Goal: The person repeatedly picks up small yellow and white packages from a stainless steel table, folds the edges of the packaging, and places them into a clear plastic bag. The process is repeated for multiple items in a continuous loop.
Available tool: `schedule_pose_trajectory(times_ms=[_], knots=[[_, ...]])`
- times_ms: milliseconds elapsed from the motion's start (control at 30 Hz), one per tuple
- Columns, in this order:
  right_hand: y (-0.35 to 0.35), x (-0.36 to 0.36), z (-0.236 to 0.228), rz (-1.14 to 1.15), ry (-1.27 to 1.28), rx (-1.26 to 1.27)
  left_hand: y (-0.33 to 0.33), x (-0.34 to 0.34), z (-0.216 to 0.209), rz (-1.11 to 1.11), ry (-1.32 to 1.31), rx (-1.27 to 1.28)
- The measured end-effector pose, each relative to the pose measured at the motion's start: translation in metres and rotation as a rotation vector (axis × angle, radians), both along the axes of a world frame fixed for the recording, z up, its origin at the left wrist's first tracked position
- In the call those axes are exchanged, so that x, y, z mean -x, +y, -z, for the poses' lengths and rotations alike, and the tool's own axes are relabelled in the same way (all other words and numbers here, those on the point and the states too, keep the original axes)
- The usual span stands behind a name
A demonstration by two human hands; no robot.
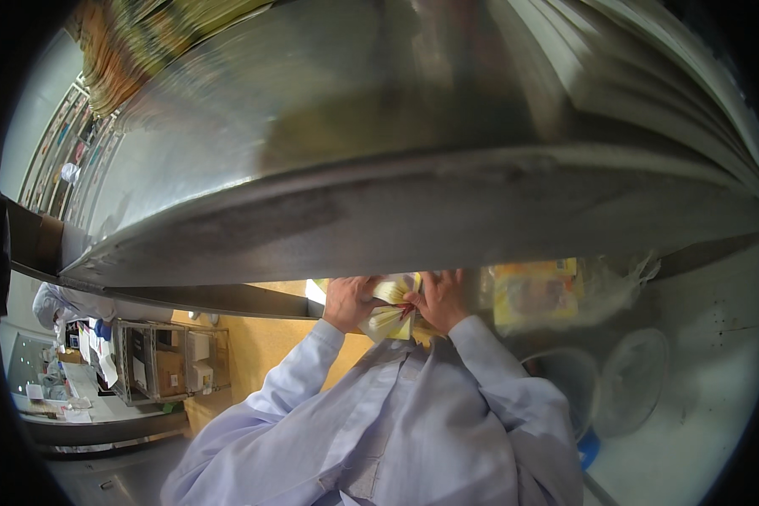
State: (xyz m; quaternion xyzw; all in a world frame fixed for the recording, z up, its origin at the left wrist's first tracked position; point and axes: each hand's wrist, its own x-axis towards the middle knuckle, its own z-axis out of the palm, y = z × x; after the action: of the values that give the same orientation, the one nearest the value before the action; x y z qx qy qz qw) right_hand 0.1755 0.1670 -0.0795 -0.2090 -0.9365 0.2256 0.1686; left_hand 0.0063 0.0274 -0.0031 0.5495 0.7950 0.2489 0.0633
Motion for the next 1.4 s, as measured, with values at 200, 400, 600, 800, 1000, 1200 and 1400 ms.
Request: schedule_pose_trajectory(times_ms=[200, 400, 600, 800, 1000, 1200, 1400], knots=[[-0.020, 0.001, -0.042, -0.229, 0.184, 0.012, -0.006, 0.005, 0.008, 0.054, -0.024, -0.082], [0.002, 0.003, 0.000, 0.006, 0.115, 0.151, 0.001, -0.004, -0.019, 0.015, -0.049, 0.023], [-0.022, 0.000, -0.032, -0.141, 0.208, 0.017, -0.008, 0.000, 0.003, 0.018, -0.072, -0.045], [-0.014, -0.006, -0.005, -0.020, 0.193, -0.067, -0.008, -0.001, 0.003, 0.048, -0.055, -0.107], [-0.021, -0.003, -0.022, -0.070, 0.105, 0.070, -0.006, 0.003, 0.012, 0.045, 0.027, -0.041], [-0.013, -0.001, -0.022, -0.026, 0.210, 0.053, -0.004, 0.002, 0.005, 0.020, -0.024, 0.027], [-0.024, -0.003, -0.030, -0.189, 0.163, 0.035, -0.004, 0.000, -0.006, 0.035, 0.037, -0.026]])
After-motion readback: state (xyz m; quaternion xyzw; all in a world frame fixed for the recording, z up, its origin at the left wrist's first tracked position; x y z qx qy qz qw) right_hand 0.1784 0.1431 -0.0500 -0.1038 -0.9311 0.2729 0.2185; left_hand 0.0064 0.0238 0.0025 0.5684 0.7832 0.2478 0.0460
